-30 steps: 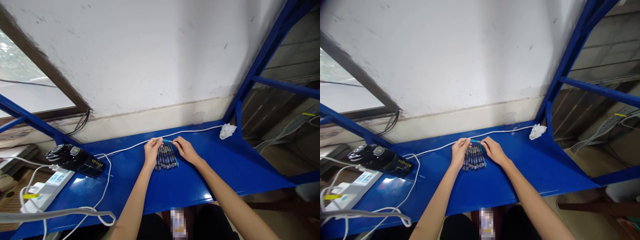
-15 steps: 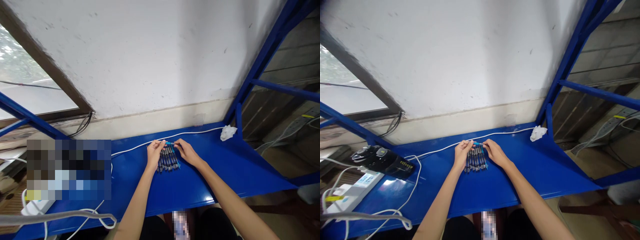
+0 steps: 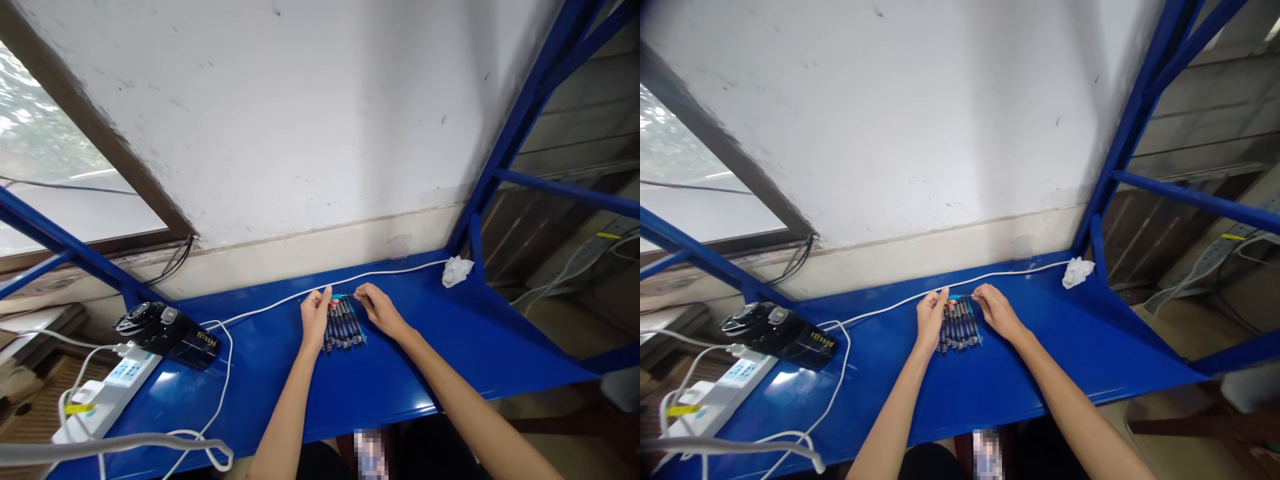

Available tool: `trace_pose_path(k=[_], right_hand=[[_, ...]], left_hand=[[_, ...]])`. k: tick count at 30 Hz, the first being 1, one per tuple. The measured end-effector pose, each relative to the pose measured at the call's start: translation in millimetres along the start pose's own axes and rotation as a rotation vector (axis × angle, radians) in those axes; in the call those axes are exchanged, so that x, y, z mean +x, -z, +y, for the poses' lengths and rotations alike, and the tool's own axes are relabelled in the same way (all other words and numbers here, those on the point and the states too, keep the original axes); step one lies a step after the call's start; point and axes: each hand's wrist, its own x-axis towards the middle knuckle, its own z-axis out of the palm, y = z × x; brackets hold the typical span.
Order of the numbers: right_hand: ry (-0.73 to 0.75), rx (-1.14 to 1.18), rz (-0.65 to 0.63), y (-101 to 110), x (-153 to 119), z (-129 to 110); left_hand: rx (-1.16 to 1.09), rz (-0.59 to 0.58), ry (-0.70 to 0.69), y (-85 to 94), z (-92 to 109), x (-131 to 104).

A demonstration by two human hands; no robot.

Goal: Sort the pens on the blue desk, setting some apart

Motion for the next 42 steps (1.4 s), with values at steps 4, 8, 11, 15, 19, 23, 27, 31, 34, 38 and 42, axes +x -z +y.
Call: trace_pose_path(k=[4,8,11,15,19,23,27,31,34,38,42], right_hand=[[-0.022,-0.068,-0.001,0,0,-1],[0.010,-0.200,-0.020,2,2,-3],[-0.005,-0.247,0.050,3,4,0],[-0.022,-0.251,0.119,2,3,4],[-0.030,-0.233,0.111,3,1,2],[-0.035,-0.242,0.116,5,0,2],[-0.033,-0.246,0.126,6,-1,3],[-0.016,-0.238,0.101,6,-1,3],[0.028,-0.205,0.062,4,-1,3],[0.037,-0.156,0.047,0,-2,4],[0.004,-0.147,0.049,0,-3,3]], left_hand=[[0.001,0.001,-0.011,4.6,2,3],[-0.016,0.027,-0.011,9.1,2,6],[-0.054,0.074,-0.014,14.1,1,9],[-0.103,0.116,-0.019,21.2,1,13],[-0.115,0.119,-0.020,22.8,0,15],[-0.101,0.090,-0.019,19.6,-4,13],[-0.079,0.039,-0.008,14.6,-5,10],[-0.060,-0.025,0.004,7.2,-3,6],[-0.043,-0.073,0.005,1.4,-4,4],[-0.028,-0.123,-0.002,-3.8,-5,0],[-0.030,-0.158,-0.010,-6.1,-5,-2]])
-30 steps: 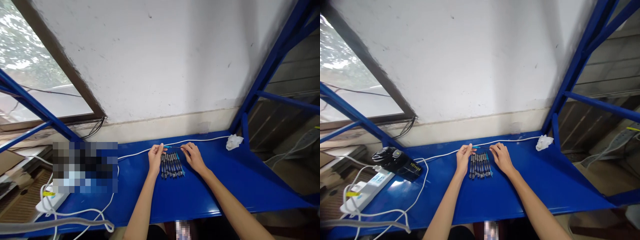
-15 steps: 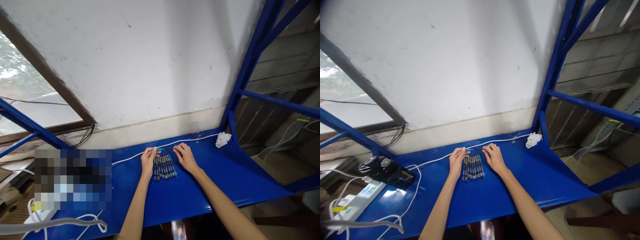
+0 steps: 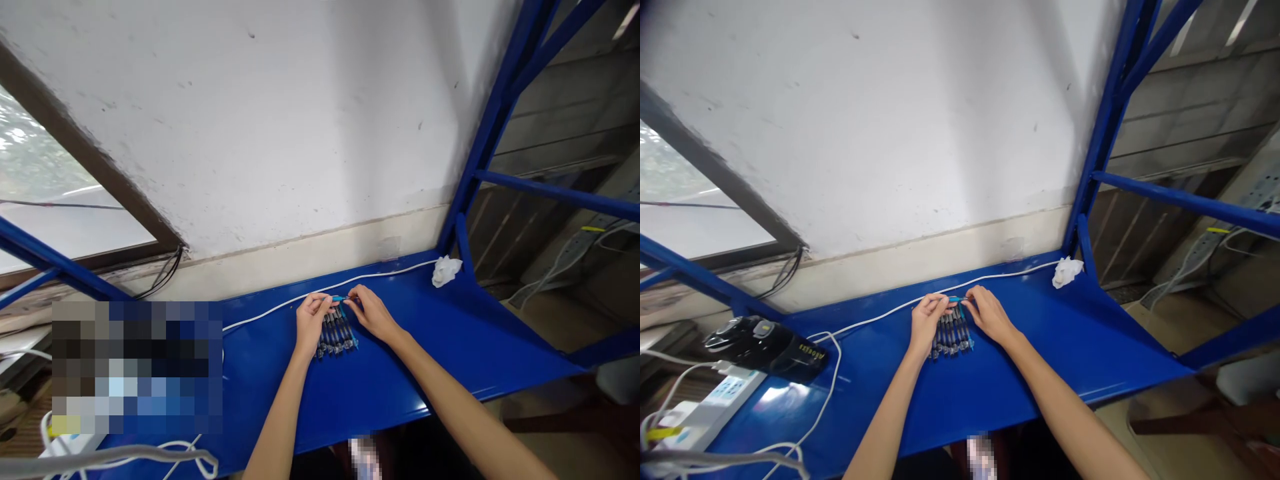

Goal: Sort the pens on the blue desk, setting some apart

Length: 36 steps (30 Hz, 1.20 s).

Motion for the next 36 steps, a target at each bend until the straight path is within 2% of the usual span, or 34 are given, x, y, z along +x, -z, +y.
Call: trace_pose_path(k=[10,17,23,36], right_hand=[[0.061,-0.114,-0.076,3,3,-5],[0.049,-0.031,-0.086,6,3,-6],[0.055,-0.075,-0.133,9,4,-7],[0.059,-0.066,-0.129,12,6,-10]], left_hand=[[-0.027,-0.014,-0.002,3.9,7,2],[-0.003,-0.036,-0.006,2.8,8,0],[0.013,-0.049,-0.014,3.2,9,-1],[0.035,-0.065,-0.026,1.1,7,-2]])
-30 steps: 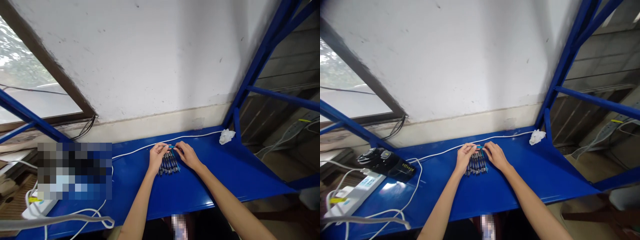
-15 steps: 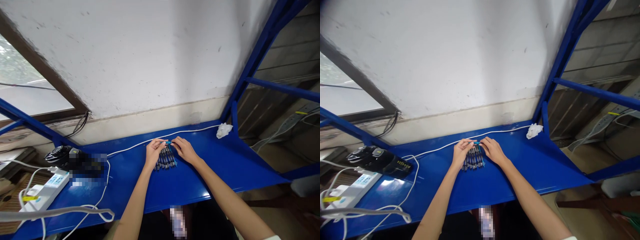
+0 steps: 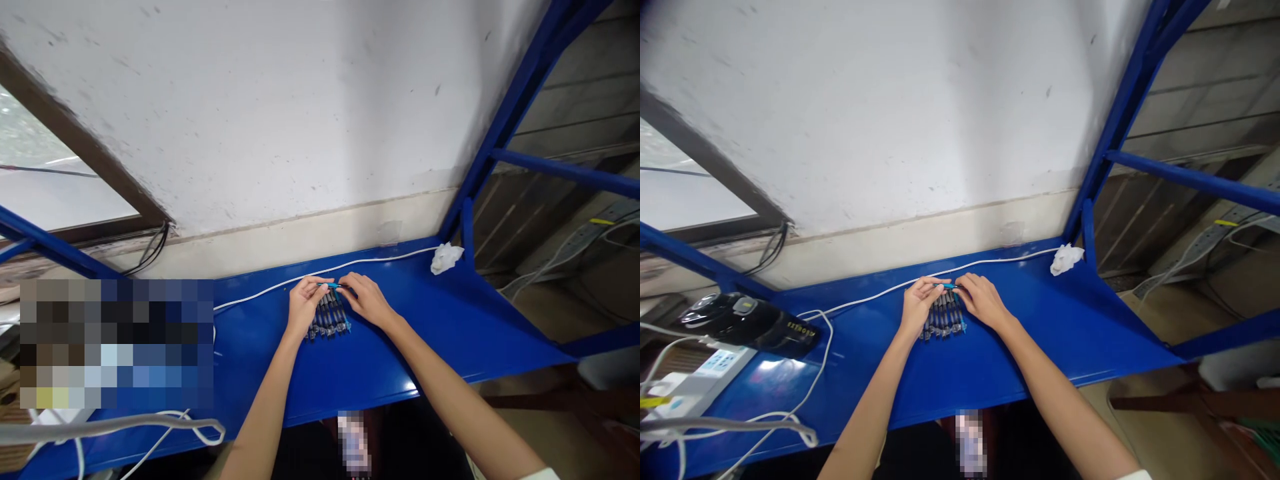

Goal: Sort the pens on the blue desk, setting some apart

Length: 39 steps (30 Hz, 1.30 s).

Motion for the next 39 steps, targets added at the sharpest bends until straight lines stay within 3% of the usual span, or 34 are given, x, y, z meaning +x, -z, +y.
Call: trace_pose_path(k=[39], right_hand=[[-0.084,0.158,-0.003,-1.2,-0.4,-5.9]], left_hand=[[0.015,-0.006,-0.014,0.1,2.5,-0.3]])
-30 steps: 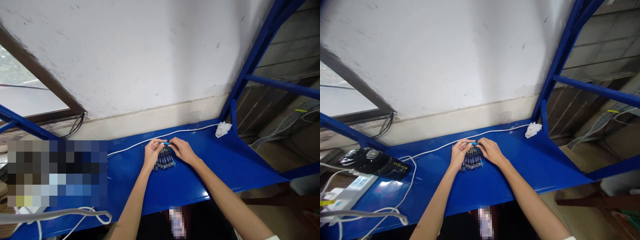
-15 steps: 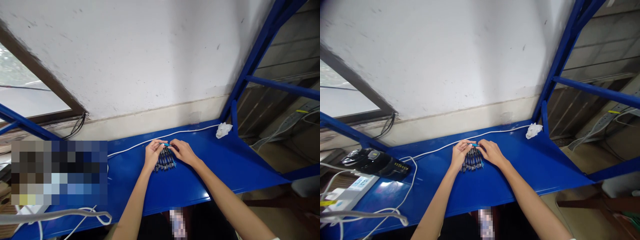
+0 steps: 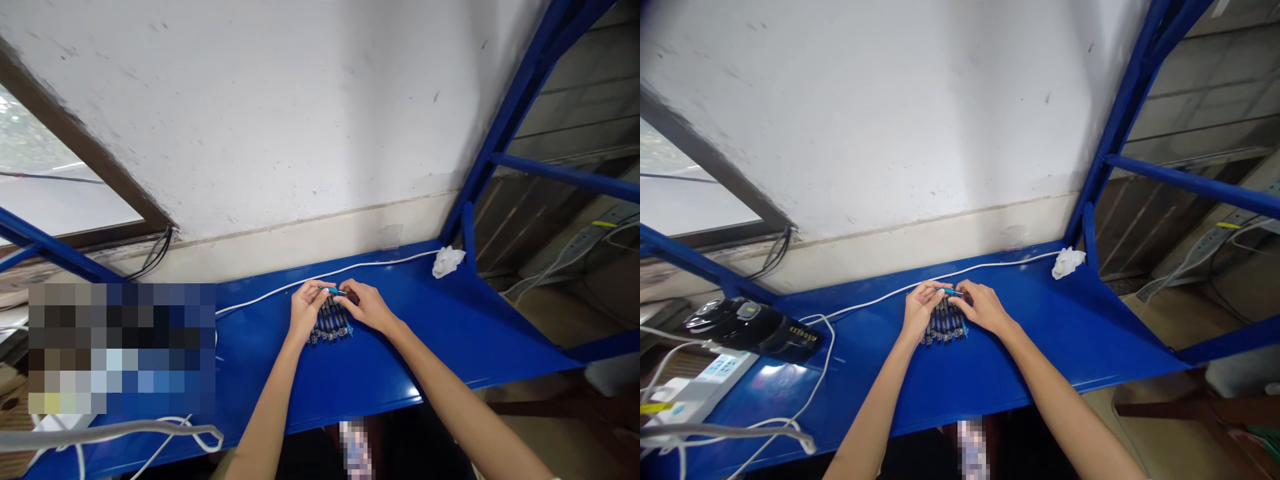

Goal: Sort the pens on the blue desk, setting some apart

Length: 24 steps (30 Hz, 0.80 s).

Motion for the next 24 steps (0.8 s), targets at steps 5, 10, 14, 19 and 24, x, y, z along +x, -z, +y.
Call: trace_pose_path(k=[5,10,14,19,24], right_hand=[[0.002,0.083,-0.038,1,1,-2],[-0.079,0.231,-0.077,1,2,-1],[-0.182,0.430,-0.141,1,4,1],[-0.356,0.801,-0.204,3,7,1],[-0.522,1.157,0.028,13,12,4]], left_hand=[[0.014,-0.004,0.002,0.9,0,0],[0.026,-0.013,0.000,2.2,1,-1],[0.033,-0.031,-0.008,3.7,3,-1],[0.003,-0.048,0.004,5.0,6,-2],[-0.058,0.010,0.008,3.6,8,-1]])
